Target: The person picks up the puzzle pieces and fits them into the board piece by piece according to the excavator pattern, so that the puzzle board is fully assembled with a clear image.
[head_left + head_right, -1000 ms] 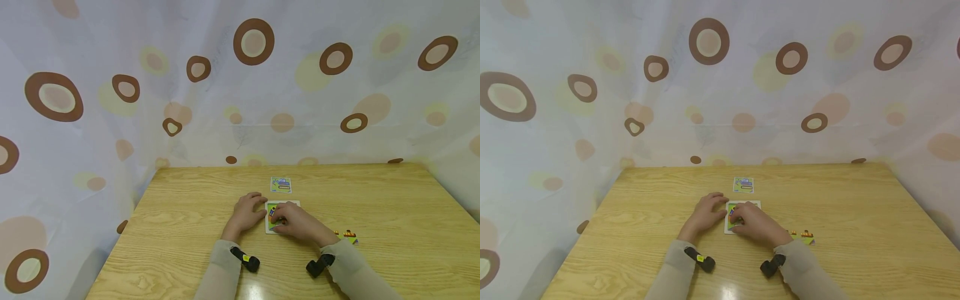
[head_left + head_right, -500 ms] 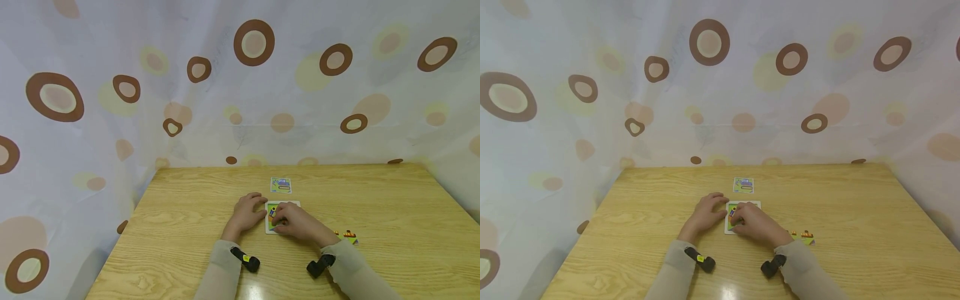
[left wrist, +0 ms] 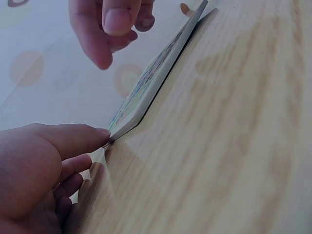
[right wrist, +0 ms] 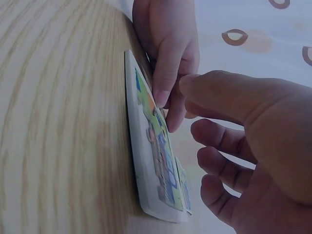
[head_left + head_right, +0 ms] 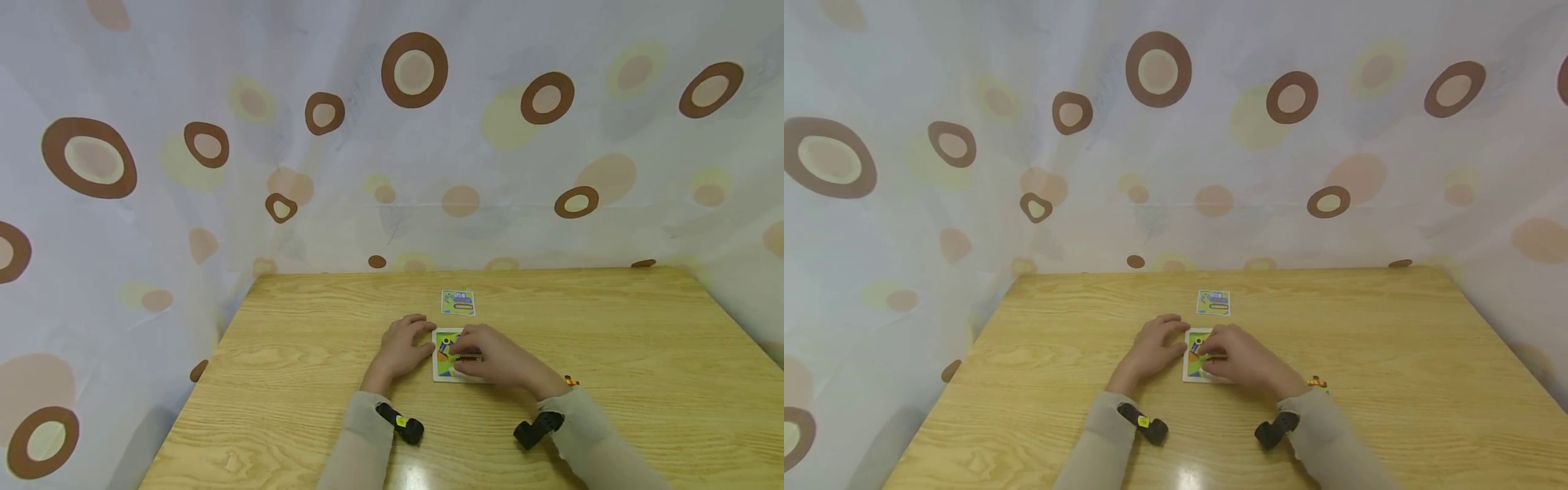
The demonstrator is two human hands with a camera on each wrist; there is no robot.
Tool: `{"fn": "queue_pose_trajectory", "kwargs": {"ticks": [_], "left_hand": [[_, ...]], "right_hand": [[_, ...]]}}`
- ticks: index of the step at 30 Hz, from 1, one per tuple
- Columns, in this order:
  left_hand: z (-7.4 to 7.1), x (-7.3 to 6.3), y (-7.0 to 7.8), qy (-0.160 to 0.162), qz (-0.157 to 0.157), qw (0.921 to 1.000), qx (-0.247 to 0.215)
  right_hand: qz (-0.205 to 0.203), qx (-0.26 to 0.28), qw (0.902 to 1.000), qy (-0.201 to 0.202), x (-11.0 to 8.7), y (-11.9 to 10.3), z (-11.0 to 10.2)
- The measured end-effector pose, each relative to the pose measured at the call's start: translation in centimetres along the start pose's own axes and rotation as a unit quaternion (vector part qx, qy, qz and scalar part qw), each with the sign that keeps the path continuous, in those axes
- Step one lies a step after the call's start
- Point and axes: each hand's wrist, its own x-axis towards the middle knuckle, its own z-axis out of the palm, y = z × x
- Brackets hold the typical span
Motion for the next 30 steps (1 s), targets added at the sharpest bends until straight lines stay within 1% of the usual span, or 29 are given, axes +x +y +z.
{"fn": "queue_pose_trajectory", "kwargs": {"ticks": [4, 6, 11, 14, 18, 25, 30], "left_hand": [[0.0, 0.0, -0.1, 0.001, -0.001, 1.0, -0.002], [0.0, 0.0, -0.1, 0.001, -0.003, 1.0, -0.005], [0.1, -0.1, -0.2, 0.002, -0.004, 0.9999, -0.011], [0.0, -0.1, -0.1, 0.007, 0.003, 0.9999, -0.012], [0.0, -0.2, 0.0, 0.017, 0.013, 0.9997, -0.008], [0.0, 0.0, -0.1, 0.004, -0.006, 0.9998, -0.02], [0.2, 0.1, -0.2, -0.002, -0.006, 0.9999, -0.014]], "right_hand": [[0.007, 0.0, 1.0, -0.004, -0.4, 0.0, -0.5], [0.015, 0.009, 0.9998, -0.005, -0.6, 0.0, -0.7], [0.057, 0.04, 0.9976, -0.007, -1.5, 0.0, -1.5], [0.07, 0.037, 0.9969, -0.002, -1.9, 0.0, -2.1], [0.067, 0.021, 0.9975, 0.01, -2.7, 0.1, -2.7], [0.052, -0.007, 0.9982, 0.029, -4.3, 0.4, -3.9], [0.051, -0.028, 0.9978, 0.033, -5.8, 1.0, -4.8]]}}
